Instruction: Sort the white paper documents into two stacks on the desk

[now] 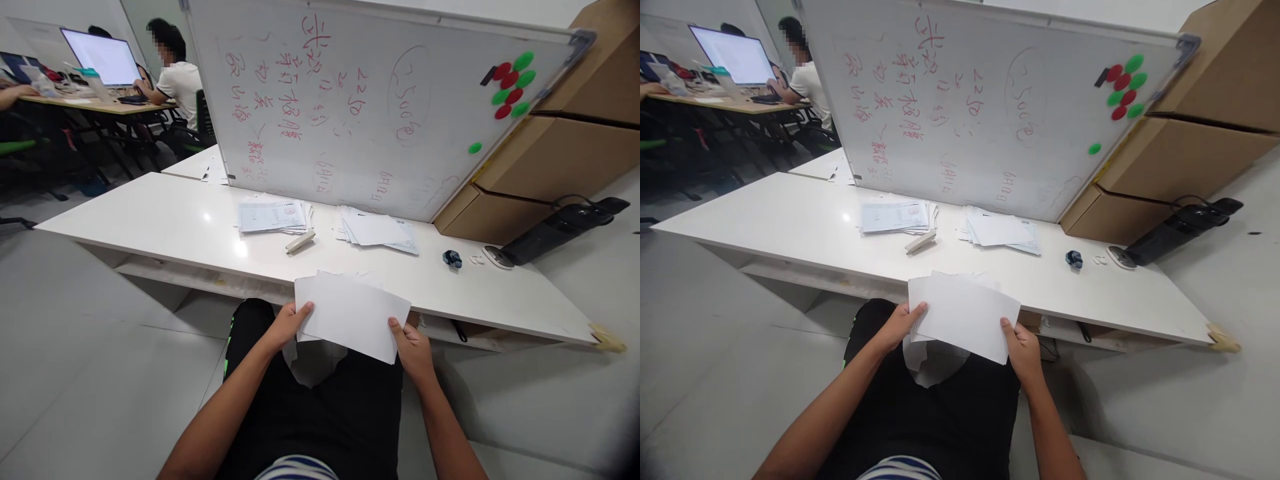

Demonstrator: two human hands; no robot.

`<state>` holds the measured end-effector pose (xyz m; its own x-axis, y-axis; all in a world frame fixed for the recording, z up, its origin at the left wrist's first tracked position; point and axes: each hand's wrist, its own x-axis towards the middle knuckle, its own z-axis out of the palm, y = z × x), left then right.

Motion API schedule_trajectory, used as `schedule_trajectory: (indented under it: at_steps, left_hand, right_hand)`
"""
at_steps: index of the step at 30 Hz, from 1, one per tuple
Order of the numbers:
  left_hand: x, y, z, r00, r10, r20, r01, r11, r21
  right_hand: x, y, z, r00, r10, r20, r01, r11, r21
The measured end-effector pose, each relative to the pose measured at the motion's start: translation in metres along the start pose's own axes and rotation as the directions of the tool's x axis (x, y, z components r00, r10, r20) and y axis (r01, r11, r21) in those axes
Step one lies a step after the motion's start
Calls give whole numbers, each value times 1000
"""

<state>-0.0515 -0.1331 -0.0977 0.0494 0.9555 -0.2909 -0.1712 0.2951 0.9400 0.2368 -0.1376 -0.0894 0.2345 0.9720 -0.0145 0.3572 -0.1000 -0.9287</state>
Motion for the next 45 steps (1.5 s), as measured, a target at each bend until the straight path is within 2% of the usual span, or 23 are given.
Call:
schedule_trajectory:
  at_steps: [3, 5, 9, 11, 15, 20, 23, 28, 31, 34, 37, 38, 40, 42, 43, 45]
  left_hand:
    - [-2, 3, 0, 999, 2, 49, 0, 999, -37]
    - [-3, 6, 0, 994, -13, 109, 24, 995, -94]
    - [-6, 11, -1, 961, -43, 272, 119, 955, -271]
    - [-9, 13, 0, 945, -48, 324, 161, 930, -331]
    - [-15, 13, 4, 924, -37, 382, 206, 887, -414]
    - [-15, 10, 6, 921, -23, 389, 211, 868, -449]
    - [-13, 9, 5, 933, -35, 359, 192, 892, -410]
    - [-12, 10, 8, 979, -2, 203, 77, 930, -360]
    - [-10, 11, 12, 999, 10, 47, 2, 970, -241]
    - [-2, 24, 16, 989, 108, -105, -115, 991, -65]
    - [13, 56, 19, 951, 233, -204, -223, 972, 69]
    - [20, 69, 20, 939, 266, -218, -253, 964, 85]
    - [34, 93, 20, 925, 339, -173, -330, 941, 81]
    - [47, 108, 18, 896, 442, -44, -438, 896, 72]
    - [52, 110, 17, 879, 476, -3, -475, 877, 79]
    - [59, 107, 15, 865, 500, 22, -500, 859, 114]
  right_hand:
    - [6, 4, -2, 1000, 12, 7, -13, 998, 63]
    - [10, 4, -2, 999, 33, 19, -36, 984, 173]
    - [14, -4, 4, 988, 137, 69, -153, 873, 462]
    - [13, -9, 8, 981, 164, 100, -192, 817, 544]
    - [9, -14, 15, 981, 169, 93, -191, 790, 583]
    - [7, -13, 16, 978, 183, 96, -204, 781, 591]
    - [9, -13, 13, 976, 192, 107, -218, 788, 576]
    - [11, -13, 6, 980, 161, 115, -198, 777, 597]
    - [11, -13, 3, 967, 135, 215, -241, 749, 617]
    - [19, -24, 5, 942, 81, 326, -272, 755, 597]
    - [38, -52, 7, 963, -8, 270, -146, 825, 547]
    - [47, -64, 7, 980, -38, 196, -72, 849, 524]
    - [66, -88, 7, 994, -112, -16, 108, 891, 440]
    - [81, -107, 10, 950, -248, -189, 297, 902, 313]
    - [86, -114, 13, 923, -307, -232, 362, 895, 259]
    - [91, -120, 23, 898, -378, -226, 423, 884, 201]
